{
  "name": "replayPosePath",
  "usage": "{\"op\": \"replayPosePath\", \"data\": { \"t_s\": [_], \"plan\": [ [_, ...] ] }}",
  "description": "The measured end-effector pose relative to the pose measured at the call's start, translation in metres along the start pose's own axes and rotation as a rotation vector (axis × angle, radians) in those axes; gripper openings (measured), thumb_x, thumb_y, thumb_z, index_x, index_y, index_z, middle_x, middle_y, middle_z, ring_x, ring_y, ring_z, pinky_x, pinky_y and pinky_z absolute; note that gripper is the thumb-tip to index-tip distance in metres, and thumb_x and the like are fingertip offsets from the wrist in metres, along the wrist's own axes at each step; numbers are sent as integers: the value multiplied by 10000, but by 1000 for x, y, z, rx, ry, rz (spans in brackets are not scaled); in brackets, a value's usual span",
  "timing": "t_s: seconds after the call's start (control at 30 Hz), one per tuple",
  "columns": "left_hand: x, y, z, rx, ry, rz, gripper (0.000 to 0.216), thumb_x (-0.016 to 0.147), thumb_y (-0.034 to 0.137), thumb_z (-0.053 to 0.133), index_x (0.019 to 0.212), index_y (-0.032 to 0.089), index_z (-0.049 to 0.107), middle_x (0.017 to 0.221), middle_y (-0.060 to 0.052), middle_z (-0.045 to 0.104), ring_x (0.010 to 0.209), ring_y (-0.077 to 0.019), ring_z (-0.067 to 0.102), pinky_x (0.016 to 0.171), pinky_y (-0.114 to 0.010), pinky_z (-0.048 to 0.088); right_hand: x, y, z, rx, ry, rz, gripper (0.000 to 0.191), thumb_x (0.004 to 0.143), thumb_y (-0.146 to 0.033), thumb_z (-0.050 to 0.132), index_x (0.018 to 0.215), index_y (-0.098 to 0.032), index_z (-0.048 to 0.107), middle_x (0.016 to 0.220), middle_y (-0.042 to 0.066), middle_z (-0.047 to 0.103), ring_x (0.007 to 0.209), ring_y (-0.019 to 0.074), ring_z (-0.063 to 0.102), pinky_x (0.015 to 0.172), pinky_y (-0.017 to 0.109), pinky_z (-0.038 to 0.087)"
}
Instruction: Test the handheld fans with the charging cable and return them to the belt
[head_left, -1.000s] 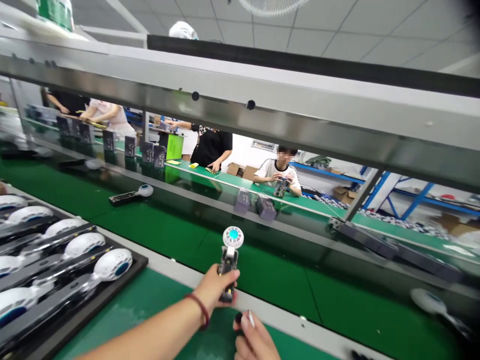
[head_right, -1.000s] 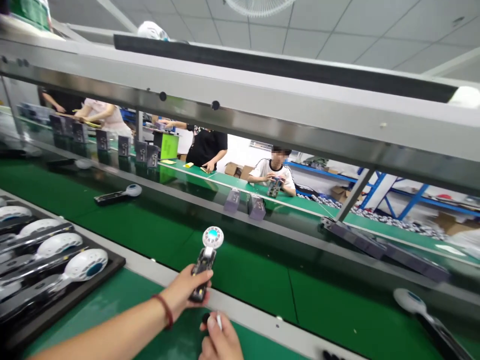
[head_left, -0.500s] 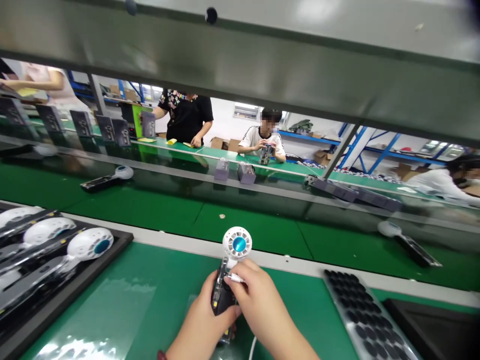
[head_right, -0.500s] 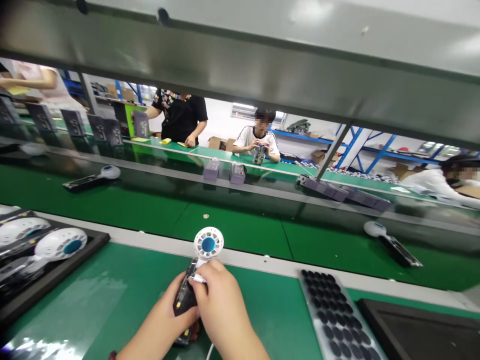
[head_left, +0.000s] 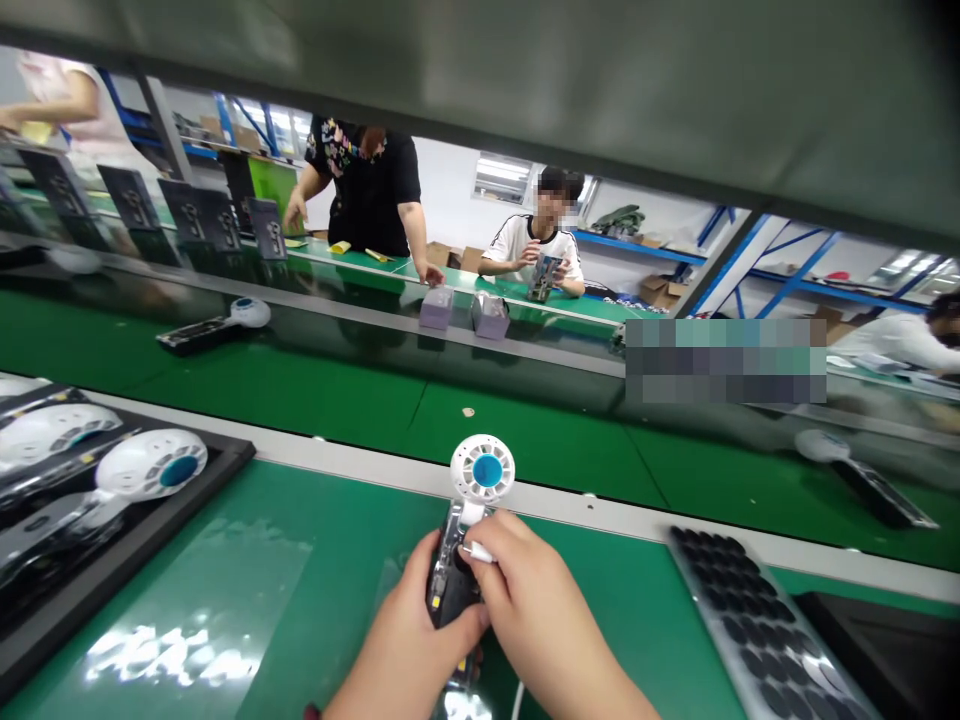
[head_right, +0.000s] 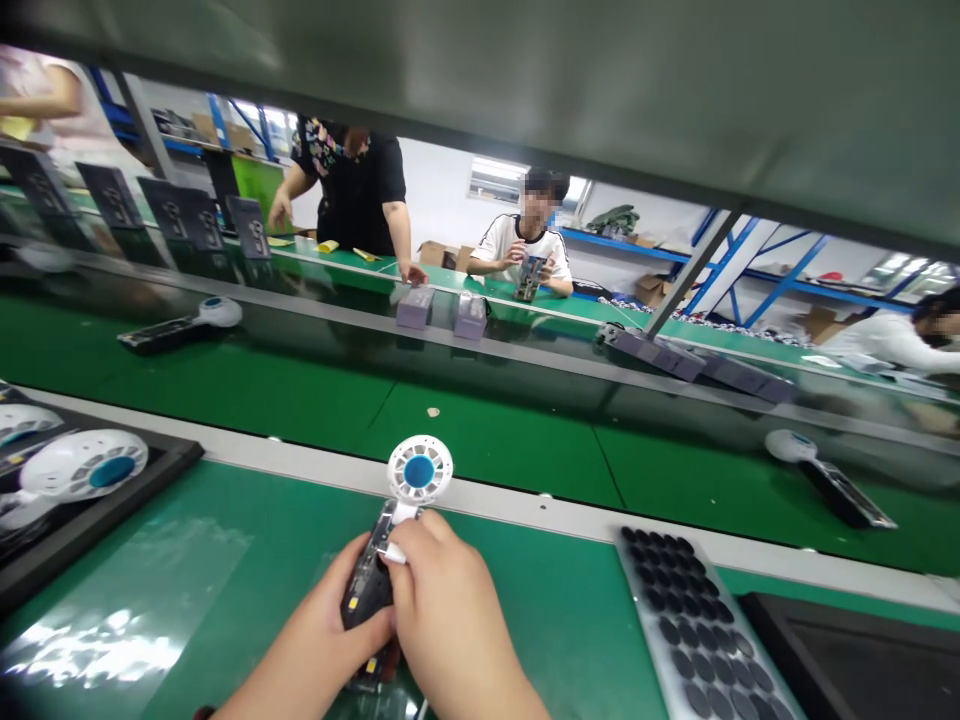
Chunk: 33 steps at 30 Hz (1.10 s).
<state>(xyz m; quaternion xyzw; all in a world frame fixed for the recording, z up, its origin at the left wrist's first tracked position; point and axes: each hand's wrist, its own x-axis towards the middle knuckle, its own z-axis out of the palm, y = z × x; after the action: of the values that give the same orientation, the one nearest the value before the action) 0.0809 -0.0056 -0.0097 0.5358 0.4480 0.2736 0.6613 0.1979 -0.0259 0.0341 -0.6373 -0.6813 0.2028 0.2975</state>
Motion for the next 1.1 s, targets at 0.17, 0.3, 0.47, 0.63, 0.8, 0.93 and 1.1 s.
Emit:
{"op": "replayPosePath", "data": {
  "t_s": [0.17, 0.3, 0.47, 0.63, 0.8, 0.93, 1.1],
  "plan": [
    [0, -3, 1, -27, -4, 0, 531, 669, 249, 565, 1112, 206, 276, 677, 30, 546, 487, -135, 548, 459, -241, 440, 1, 0, -2, -26, -28, -5, 190, 788, -61, 393, 701, -224, 438, 755, -34, 476, 636, 110, 484, 560, 204, 345],
    [0, -3, 0, 4, 14, -1, 539, 662, 243, 569, 1117, 207, 282, 718, 16, 551, 511, -142, 558, 459, -241, 442, 1, 1, -5, -28, -38, -9, 181, 779, -67, 415, 707, -228, 454, 768, -33, 488, 642, 113, 494, 552, 202, 350],
    [2, -5, 0, -24, 14, -15, 560, 676, 257, 570, 1140, 214, 260, 705, 21, 554, 485, -142, 557, 453, -253, 451, 0, 2, -3, -177, 2, -21, 140, 775, -121, 470, 718, -225, 544, 754, -20, 473, 593, 106, 491, 520, 205, 339],
    [1, -2, 0, -58, -3, 31, 469, 717, 234, 531, 1121, 205, 294, 692, 19, 582, 553, -152, 571, 524, -258, 466, -3, 0, 4, -506, 125, -139, 129, 714, -114, 501, 702, -216, 579, 713, 6, 487, 571, 131, 449, 470, 231, 281],
    [0, 1, 0, 9, 33, 58, 471, 711, 230, 540, 1124, 200, 316, 785, -2, 607, 719, -169, 577, 623, -249, 456, -6, 1, 9, -625, 214, -219, 186, 651, -68, 502, 738, -210, 585, 730, 18, 516, 572, 141, 431, 468, 243, 259],
    [-2, 2, 1, 20, 43, 58, 454, 713, 221, 522, 1125, 195, 334, 810, -14, 600, 681, -165, 575, 601, -260, 459, -7, 7, 12, -469, 253, -183, 202, 662, -61, 485, 734, -223, 581, 747, 7, 492, 593, 143, 437, 480, 244, 258],
    [-3, -1, 0, -7, 35, 8, 557, 682, 231, 540, 1166, 197, 267, 826, -34, 570, 563, -156, 559, 521, -278, 455, -4, 19, 12, 348, 261, 115, 82, 748, -201, 523, 791, -247, 575, 794, -4, 479, 703, 156, 477, 608, 257, 338]
  ]
}}
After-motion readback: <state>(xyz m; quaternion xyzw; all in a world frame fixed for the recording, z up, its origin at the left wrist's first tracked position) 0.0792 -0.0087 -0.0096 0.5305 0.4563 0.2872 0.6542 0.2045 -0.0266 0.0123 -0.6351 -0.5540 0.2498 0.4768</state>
